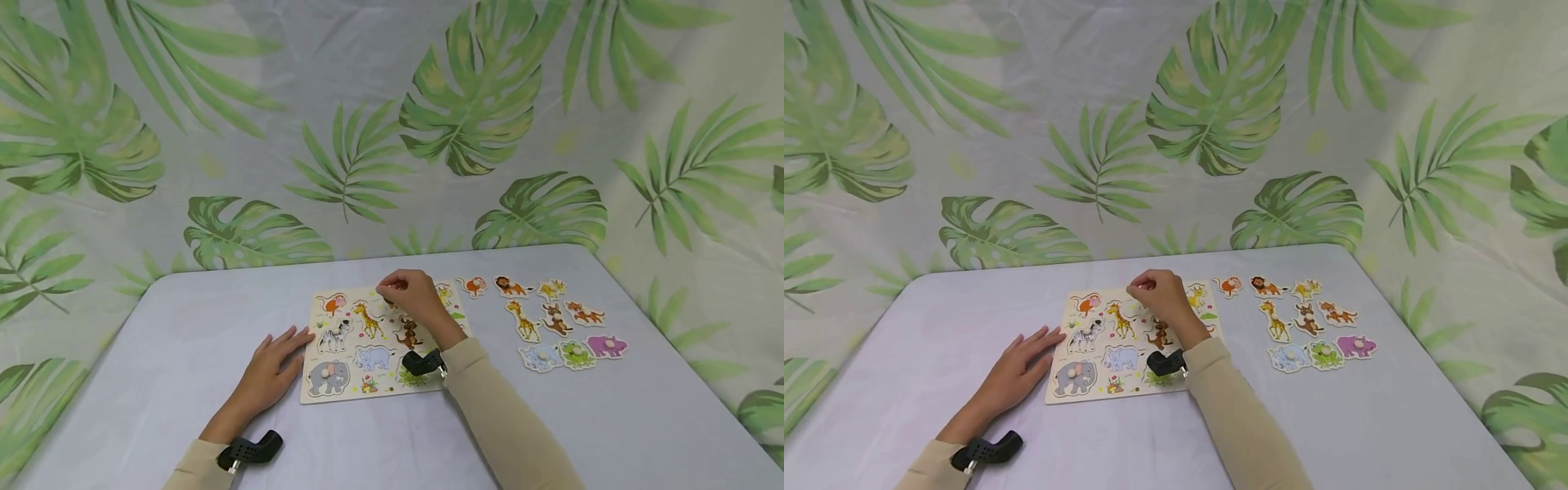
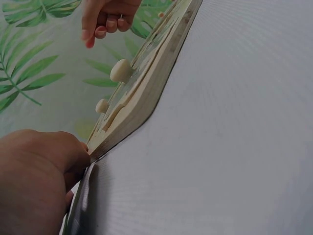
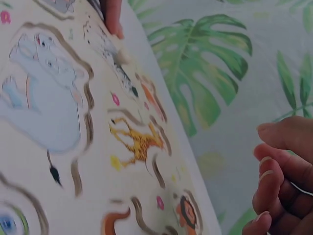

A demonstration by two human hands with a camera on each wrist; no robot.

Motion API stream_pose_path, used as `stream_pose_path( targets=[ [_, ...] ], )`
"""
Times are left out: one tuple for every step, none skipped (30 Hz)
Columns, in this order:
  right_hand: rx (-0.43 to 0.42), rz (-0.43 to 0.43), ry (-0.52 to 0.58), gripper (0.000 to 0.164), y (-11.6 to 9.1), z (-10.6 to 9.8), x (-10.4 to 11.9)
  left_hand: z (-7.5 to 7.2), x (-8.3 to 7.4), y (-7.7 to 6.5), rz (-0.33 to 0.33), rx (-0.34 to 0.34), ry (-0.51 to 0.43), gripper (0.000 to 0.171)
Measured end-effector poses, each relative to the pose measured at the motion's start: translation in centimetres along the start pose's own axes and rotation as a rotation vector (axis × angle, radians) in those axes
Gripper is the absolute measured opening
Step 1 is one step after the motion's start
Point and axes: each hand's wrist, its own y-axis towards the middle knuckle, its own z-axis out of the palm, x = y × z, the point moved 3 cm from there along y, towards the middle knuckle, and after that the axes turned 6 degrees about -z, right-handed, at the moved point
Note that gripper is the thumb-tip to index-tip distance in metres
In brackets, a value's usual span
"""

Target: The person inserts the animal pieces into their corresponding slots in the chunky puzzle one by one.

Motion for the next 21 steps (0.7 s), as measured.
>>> stream_pose_path(
  targets=[
    [0.001, -0.003, 0.003, 0.014, 0.0, -0.2, -0.1, 0.0, 0.1, 0.0, -0.001, 0.000, 0.002, 0.041],
    [0.001, -0.005, 0.007, 0.014, 0.0, -0.5, -0.2, 0.0, 0.1, 0.0, -0.001, 0.000, 0.004, 0.041],
    [0.001, -0.008, 0.007, 0.013, 0.0, -0.7, -0.4, 0.0, 0.1, 0.0, -0.002, 0.000, 0.003, 0.041],
    [-0.001, -0.008, 0.008, 0.013, -0.1, -0.9, -0.5, 0.0, 0.2, 0.0, -0.003, 0.000, 0.005, 0.041],
    [-0.003, -0.004, 0.012, 0.013, -0.1, -1.0, -0.6, 0.0, 0.2, 0.0, -0.004, 0.000, 0.004, 0.041],
    [-0.007, 0.002, 0.012, 0.013, -0.2, -1.2, -0.7, 0.1, 0.2, 0.0, -0.005, 0.000, 0.003, 0.041],
    [-0.010, 0.007, 0.009, 0.013, -0.2, -1.4, -0.9, 0.0, 0.2, 0.0, -0.008, 0.001, 0.000, 0.041],
    [-0.013, 0.014, 0.003, 0.013, -0.2, -1.5, -1.0, 0.0, 0.2, 0.0, -0.009, 0.002, -0.004, 0.041],
    [-0.018, 0.020, -0.005, 0.014, -0.1, -1.6, -1.2, 0.0, 0.2, 0.0, -0.012, 0.004, -0.007, 0.040],
    [-0.023, 0.025, -0.017, 0.014, -0.1, -1.8, -1.3, 0.0, 0.2, 0.0, -0.013, 0.005, -0.010, 0.041],
    [-0.027, 0.028, -0.028, 0.014, 0.0, -1.9, -1.5, 0.0, 0.1, 0.0, -0.014, 0.007, -0.014, 0.040],
    [-0.029, 0.028, -0.035, 0.014, 0.0, -2.0, -1.6, 0.0, 0.1, 0.0, -0.013, 0.005, -0.017, 0.040],
    [-0.031, 0.027, -0.045, 0.014, 0.0, -2.1, -1.7, 0.0, 0.1, 0.0, -0.013, 0.003, -0.017, 0.040],
    [-0.033, 0.027, -0.049, 0.014, 0.0, -2.2, -1.9, 0.0, 0.0, 0.0, -0.012, 0.001, -0.017, 0.040],
    [-0.035, 0.024, -0.056, 0.015, 0.0, -2.3, -2.0, 0.0, 0.0, 0.0, -0.010, -0.003, -0.016, 0.040],
    [-0.036, 0.023, -0.060, 0.015, 0.0, -2.5, -2.1, 0.0, 0.0, 0.0, -0.007, -0.008, -0.016, 0.040],
    [-0.036, 0.022, -0.062, 0.015, 0.0, -2.6, -2.2, 0.0, 0.0, 0.0, -0.003, -0.013, -0.014, 0.040],
    [-0.035, 0.023, -0.063, 0.015, 0.0, -2.7, -2.3, 0.0, 0.0, 0.0, -0.003, -0.017, -0.014, 0.040],
    [-0.033, 0.025, -0.065, 0.015, -0.1, -2.8, -2.4, 0.0, 0.0, 0.0, -0.003, -0.018, -0.013, 0.040],
    [-0.030, 0.024, -0.063, 0.015, -0.1, -2.9, -2.4, 0.0, 0.0, 0.0, -0.002, -0.018, -0.014, 0.040],
    [-0.028, 0.025, -0.065, 0.015, -0.2, -3.1, -2.5, 0.0, 0.0, 0.0, -0.003, -0.017, -0.015, 0.040]
  ],
)
